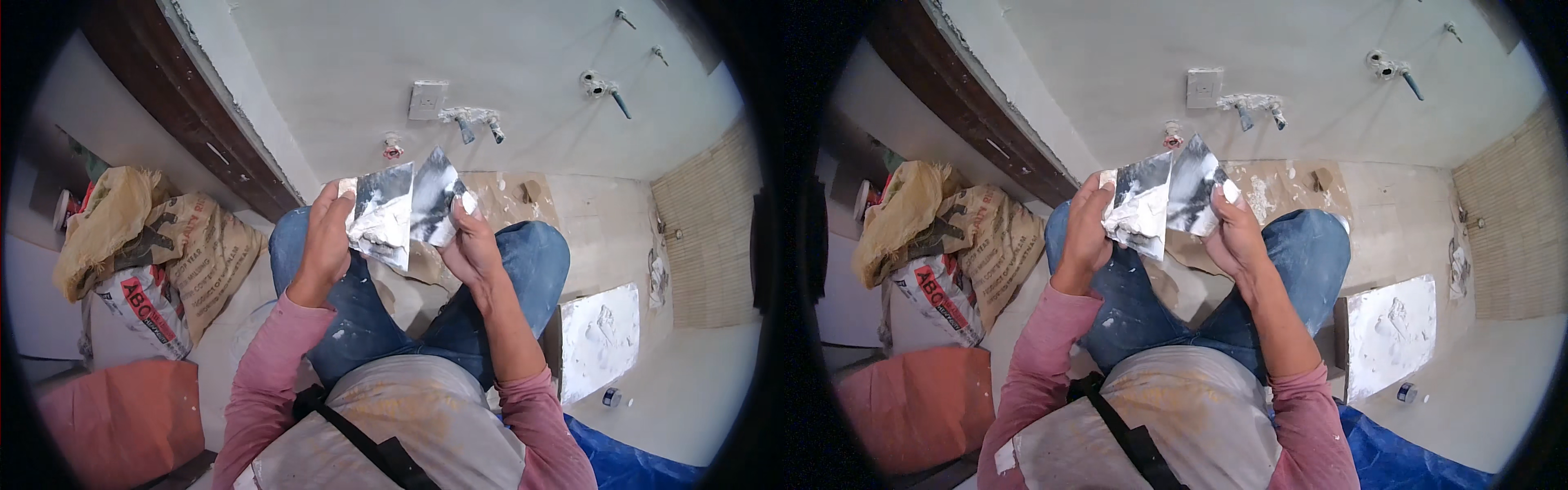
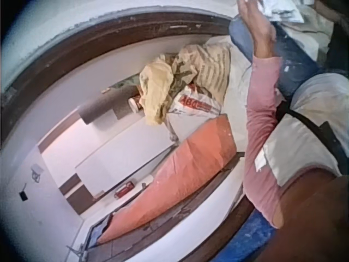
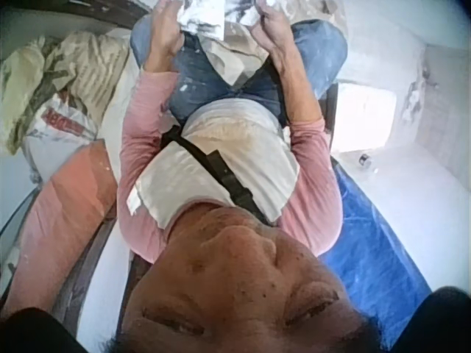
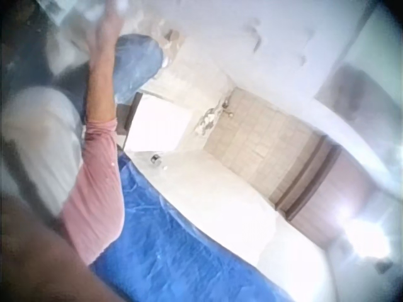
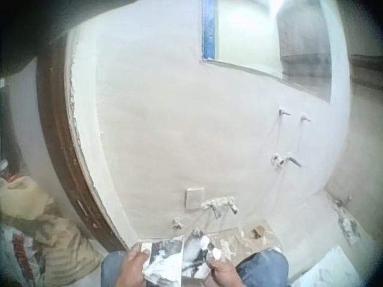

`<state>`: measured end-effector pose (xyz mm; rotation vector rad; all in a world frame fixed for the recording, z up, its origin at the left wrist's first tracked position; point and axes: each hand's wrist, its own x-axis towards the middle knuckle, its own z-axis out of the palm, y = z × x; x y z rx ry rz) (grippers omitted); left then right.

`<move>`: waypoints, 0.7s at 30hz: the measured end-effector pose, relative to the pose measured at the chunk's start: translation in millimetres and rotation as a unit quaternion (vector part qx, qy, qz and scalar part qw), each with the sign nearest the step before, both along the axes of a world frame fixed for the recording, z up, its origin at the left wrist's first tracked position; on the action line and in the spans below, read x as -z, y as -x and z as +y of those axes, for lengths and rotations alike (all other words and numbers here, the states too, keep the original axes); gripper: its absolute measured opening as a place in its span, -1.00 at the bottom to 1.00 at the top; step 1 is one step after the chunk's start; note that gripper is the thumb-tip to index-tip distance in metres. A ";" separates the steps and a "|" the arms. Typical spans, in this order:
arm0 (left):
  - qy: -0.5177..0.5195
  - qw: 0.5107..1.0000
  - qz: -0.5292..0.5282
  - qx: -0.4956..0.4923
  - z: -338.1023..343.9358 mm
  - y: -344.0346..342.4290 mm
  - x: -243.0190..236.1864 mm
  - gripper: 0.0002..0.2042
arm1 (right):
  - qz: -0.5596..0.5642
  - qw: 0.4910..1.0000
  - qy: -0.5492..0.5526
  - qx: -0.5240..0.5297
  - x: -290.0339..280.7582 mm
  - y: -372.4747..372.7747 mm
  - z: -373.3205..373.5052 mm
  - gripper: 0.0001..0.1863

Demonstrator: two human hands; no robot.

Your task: The person applies plaster to the wall using a putty knife, mixes and scrapes plaster between two putty knives, and spreads plaster around the pipes on the wall.

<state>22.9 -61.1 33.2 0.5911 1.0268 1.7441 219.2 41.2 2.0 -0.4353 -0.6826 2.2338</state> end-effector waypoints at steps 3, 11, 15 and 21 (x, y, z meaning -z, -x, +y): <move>-0.006 0.998 0.020 -0.056 3.2 8.4 5.4 -0.76 | -0.030 0.999 -0.020 -0.038 -11.0 -20.4 -10.4 -0.61; 0.083 0.994 0.055 0.053 5.0 23.5 12.4 -0.77 | -0.304 0.676 -0.671 0.002 -82.0 -42.5 2.2 -0.55; 0.112 0.985 0.025 0.127 10.9 21.8 4.8 -0.75 | -0.337 0.445 -0.828 -0.050 -116.3 -36.2 -7.6 -0.40; 0.096 0.977 -0.054 0.183 7.2 31.7 5.0 -0.71 | -0.326 0.395 -0.852 -0.112 -113.5 -35.5 -12.6 -0.38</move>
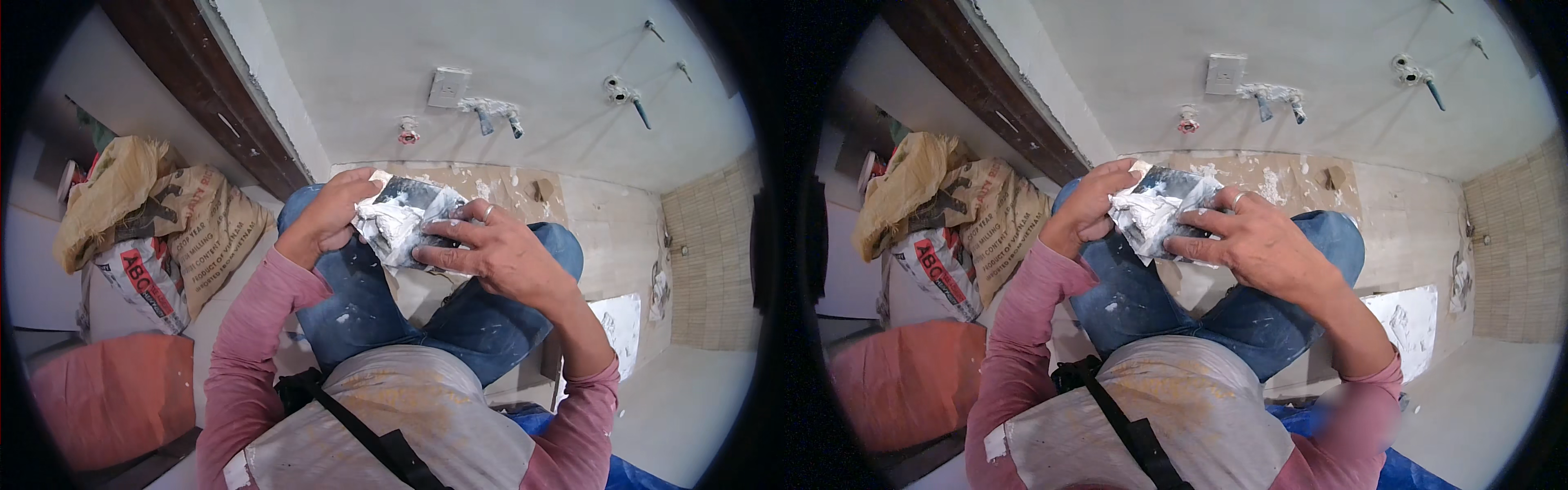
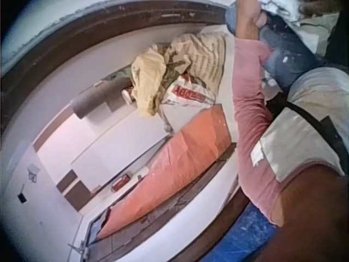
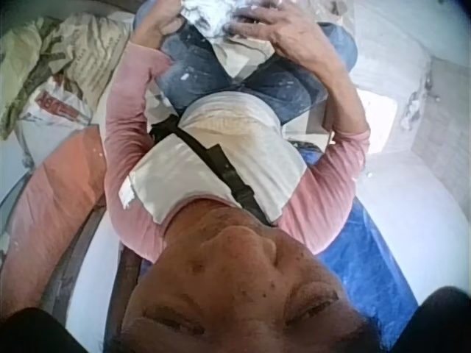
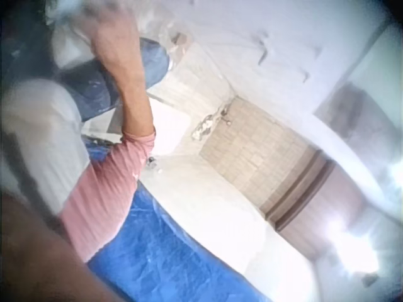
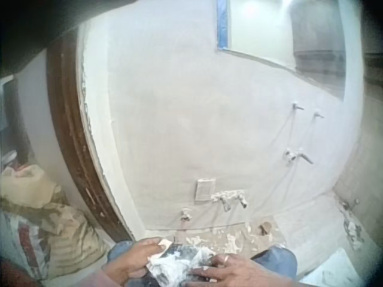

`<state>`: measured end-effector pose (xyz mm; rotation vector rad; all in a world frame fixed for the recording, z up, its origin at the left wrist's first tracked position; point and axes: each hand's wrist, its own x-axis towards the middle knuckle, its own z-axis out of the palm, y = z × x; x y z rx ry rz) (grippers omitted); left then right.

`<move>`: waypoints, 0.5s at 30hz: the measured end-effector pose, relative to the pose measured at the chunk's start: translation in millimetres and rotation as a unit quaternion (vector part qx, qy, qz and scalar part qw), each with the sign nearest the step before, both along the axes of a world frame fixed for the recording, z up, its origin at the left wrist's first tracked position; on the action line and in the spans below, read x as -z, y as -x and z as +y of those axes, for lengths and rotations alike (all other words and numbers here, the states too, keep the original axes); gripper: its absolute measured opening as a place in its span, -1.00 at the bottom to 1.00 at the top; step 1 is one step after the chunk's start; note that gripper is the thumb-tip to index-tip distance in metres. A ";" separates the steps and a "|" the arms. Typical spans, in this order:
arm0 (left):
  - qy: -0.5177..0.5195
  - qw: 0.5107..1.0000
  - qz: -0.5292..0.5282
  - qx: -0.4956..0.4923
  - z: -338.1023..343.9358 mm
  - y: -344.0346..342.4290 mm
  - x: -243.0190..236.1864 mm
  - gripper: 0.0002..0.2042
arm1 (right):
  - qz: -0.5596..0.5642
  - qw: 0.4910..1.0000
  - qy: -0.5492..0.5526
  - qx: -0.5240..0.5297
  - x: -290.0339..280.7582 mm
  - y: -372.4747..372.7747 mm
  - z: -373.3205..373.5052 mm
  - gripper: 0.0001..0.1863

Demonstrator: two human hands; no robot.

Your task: The person applies plaster to the wall using a putty knife, mixes and scrapes plaster between two putty knives, and spreads plaster around the pipes on the wall.

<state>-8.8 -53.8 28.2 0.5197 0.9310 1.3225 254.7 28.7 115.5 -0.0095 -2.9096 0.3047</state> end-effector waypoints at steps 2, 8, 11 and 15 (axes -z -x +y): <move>0.008 1.000 0.007 -0.002 -4.5 1.0 1.4 -0.72 | -0.014 1.000 0.013 -0.013 0.0 0.0 -1.0 -0.38; -0.013 0.989 0.096 -0.115 -18.6 25.2 -0.3 -0.72 | -0.064 0.993 0.103 -0.010 -4.1 -5.3 19.7 -0.39; -0.055 0.988 0.041 -0.141 -21.9 36.3 -14.2 -0.73 | 0.119 0.852 0.509 0.045 41.9 -34.8 58.8 -0.61; -0.076 0.984 0.037 -0.157 -26.1 49.9 -4.0 -0.72 | 0.280 0.657 0.699 0.031 60.7 -39.1 95.6 -0.58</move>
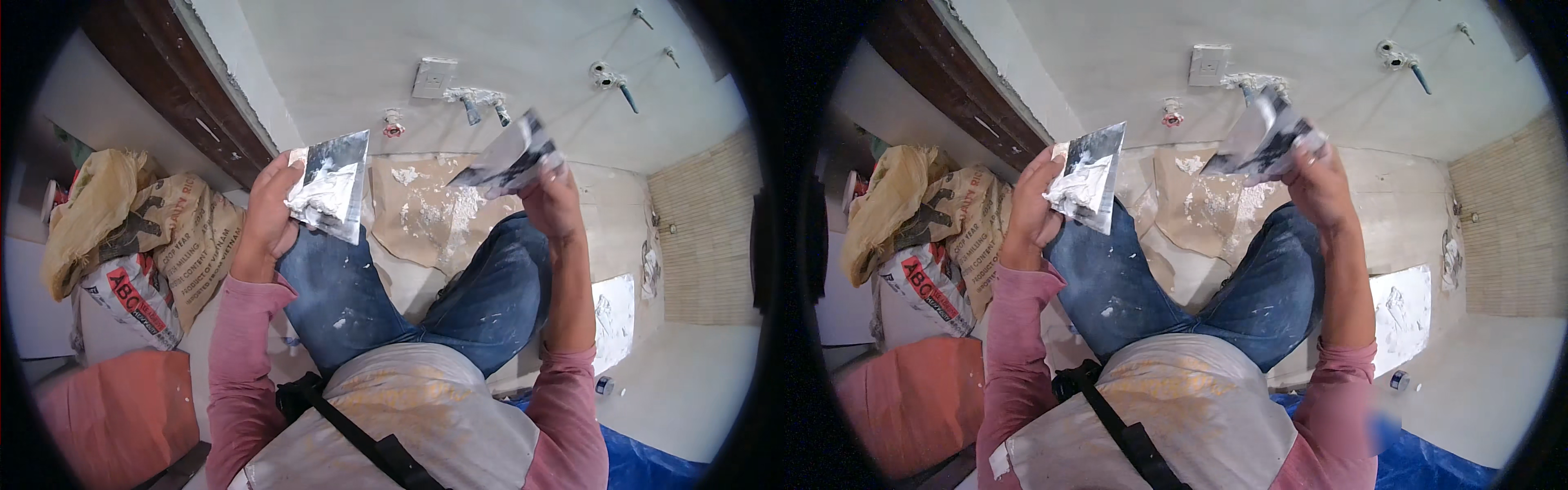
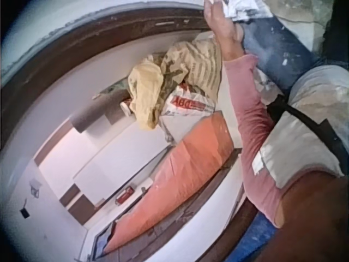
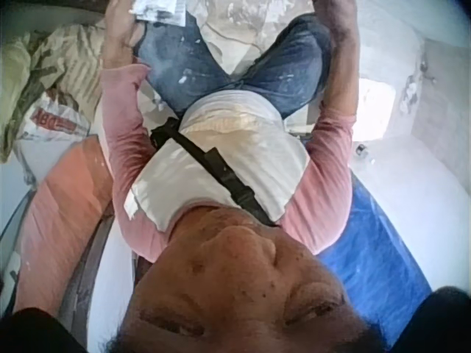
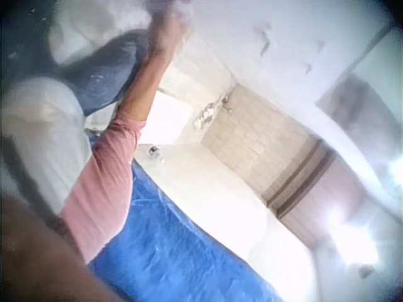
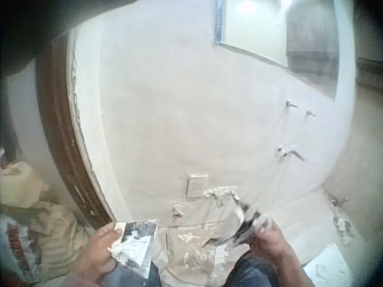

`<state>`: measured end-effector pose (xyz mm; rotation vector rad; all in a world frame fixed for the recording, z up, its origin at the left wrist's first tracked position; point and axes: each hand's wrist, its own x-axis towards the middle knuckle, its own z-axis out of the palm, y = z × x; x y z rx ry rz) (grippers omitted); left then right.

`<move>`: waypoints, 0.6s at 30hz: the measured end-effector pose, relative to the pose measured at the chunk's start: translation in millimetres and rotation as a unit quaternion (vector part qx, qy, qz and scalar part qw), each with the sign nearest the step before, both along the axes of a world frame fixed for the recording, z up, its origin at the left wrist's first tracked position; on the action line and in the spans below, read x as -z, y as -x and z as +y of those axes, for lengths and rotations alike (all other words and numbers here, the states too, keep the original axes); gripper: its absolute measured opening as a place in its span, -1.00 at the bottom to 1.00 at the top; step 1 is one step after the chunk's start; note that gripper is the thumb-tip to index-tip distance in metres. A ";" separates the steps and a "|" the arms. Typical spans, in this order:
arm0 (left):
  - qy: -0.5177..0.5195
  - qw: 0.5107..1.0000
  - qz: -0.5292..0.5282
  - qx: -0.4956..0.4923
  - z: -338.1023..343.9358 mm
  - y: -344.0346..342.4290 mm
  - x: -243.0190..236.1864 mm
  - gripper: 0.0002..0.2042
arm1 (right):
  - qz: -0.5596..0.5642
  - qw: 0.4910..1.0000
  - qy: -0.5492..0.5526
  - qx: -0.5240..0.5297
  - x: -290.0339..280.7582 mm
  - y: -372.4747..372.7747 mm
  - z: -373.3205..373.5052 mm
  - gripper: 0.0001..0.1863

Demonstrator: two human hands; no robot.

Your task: The person applies plaster to the wall using a putty knife, mixes and scrapes plaster between two putty knives, and spreads plaster around the pipes on the wall.

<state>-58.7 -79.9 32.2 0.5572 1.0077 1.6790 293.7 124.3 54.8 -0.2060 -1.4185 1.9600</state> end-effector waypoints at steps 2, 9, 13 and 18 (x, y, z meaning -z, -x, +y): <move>-0.006 1.000 0.004 0.011 2.0 4.7 -0.8 -0.72 | 0.018 0.999 0.032 0.018 -7.8 12.2 13.2 -0.54; -0.003 0.997 0.034 0.065 71.4 39.1 -21.4 -0.69 | -0.079 0.986 0.147 0.008 -36.7 43.8 140.7 -0.58; -0.078 0.976 -0.013 0.203 144.4 55.8 -24.2 -0.64 | -0.002 0.943 -0.023 -0.332 -102.5 63.5 197.6 -0.49; -0.024 0.983 0.044 0.177 188.8 50.6 -13.4 -0.56 | 0.112 0.950 0.016 -0.292 -74.3 60.8 216.3 -0.48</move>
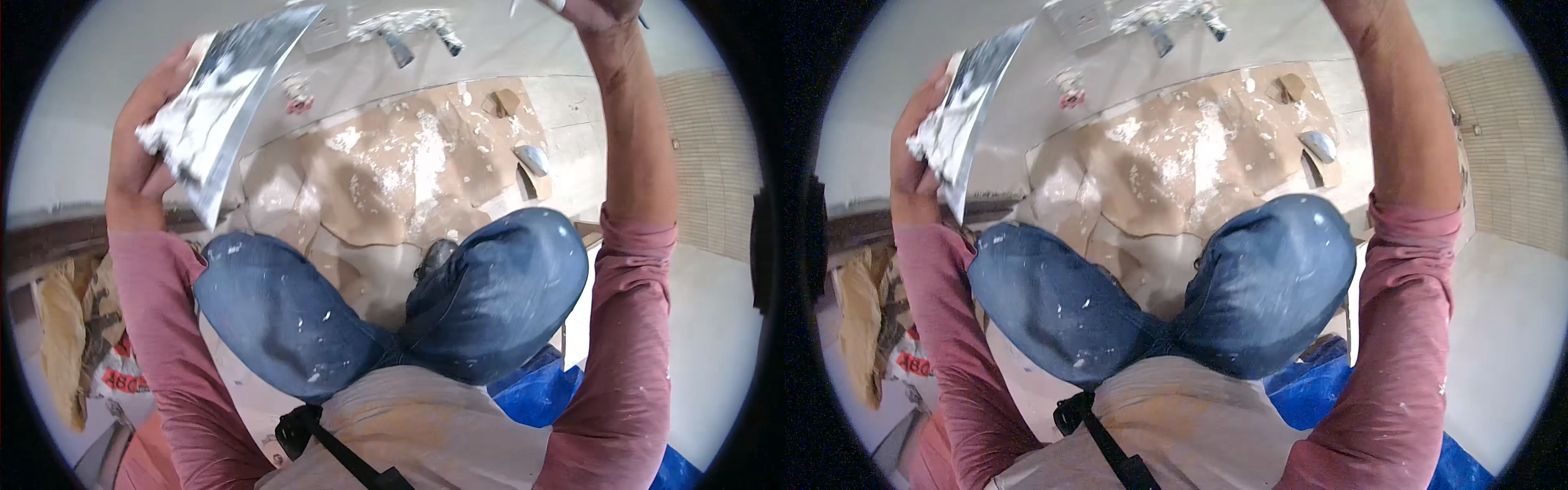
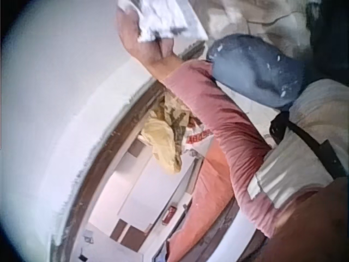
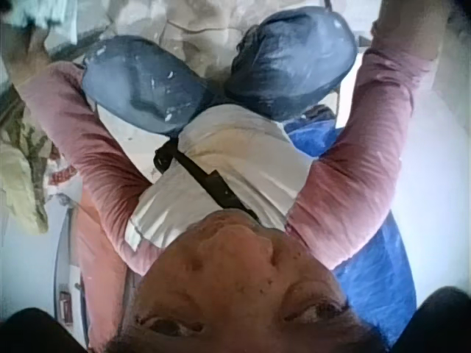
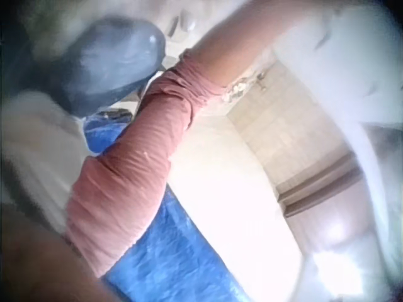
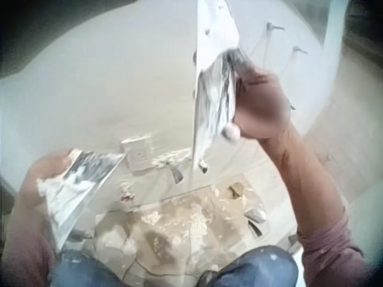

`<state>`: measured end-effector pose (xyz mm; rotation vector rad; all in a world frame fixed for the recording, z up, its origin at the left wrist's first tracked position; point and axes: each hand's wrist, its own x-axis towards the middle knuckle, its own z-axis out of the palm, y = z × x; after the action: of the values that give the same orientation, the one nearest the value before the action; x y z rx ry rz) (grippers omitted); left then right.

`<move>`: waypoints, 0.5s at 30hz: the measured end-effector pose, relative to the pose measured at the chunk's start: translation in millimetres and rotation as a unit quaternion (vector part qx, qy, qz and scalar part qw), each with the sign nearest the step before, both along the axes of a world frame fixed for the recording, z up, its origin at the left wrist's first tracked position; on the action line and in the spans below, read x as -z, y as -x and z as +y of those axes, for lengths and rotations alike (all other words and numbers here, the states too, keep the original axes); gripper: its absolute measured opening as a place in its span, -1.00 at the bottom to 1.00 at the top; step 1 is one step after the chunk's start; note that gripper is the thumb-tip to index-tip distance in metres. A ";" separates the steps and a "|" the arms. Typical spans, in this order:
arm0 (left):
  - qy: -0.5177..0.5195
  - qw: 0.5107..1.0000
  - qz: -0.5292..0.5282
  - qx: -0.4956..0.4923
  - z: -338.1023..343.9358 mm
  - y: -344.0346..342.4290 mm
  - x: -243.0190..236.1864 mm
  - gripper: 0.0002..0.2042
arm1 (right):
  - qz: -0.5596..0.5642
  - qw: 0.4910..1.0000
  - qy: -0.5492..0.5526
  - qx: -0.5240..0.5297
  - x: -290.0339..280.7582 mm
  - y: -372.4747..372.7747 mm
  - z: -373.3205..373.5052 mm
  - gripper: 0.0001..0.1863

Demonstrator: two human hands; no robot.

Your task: The person applies plaster to the wall using a putty knife, mixes and scrapes plaster between two putty knives, and spreads plaster around the pipes on the wall.

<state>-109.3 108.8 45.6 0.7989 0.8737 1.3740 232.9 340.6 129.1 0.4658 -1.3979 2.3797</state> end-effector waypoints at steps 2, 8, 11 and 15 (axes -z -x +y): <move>0.032 0.992 0.108 -0.057 6.0 -0.9 -6.2 -0.55 | 0.064 0.995 0.002 -0.072 39.1 -23.3 24.7 -0.45; 0.047 0.986 0.160 0.005 30.8 -37.7 -25.4 -0.59 | 0.003 0.969 0.153 0.191 163.3 -126.1 -5.0 -0.54; 0.112 0.982 0.153 -0.009 34.9 -46.3 -8.1 -0.62 | -0.012 0.892 0.365 0.265 276.7 -158.7 -22.3 -0.51; 0.157 0.973 0.167 -0.010 35.5 -57.0 -9.2 -0.62 | -0.150 0.809 0.437 0.364 358.7 -135.0 -15.2 -0.52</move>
<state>-52.2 144.3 54.8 0.7859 1.3289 1.0943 367.9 325.3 -229.6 -0.6115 -0.2897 2.1232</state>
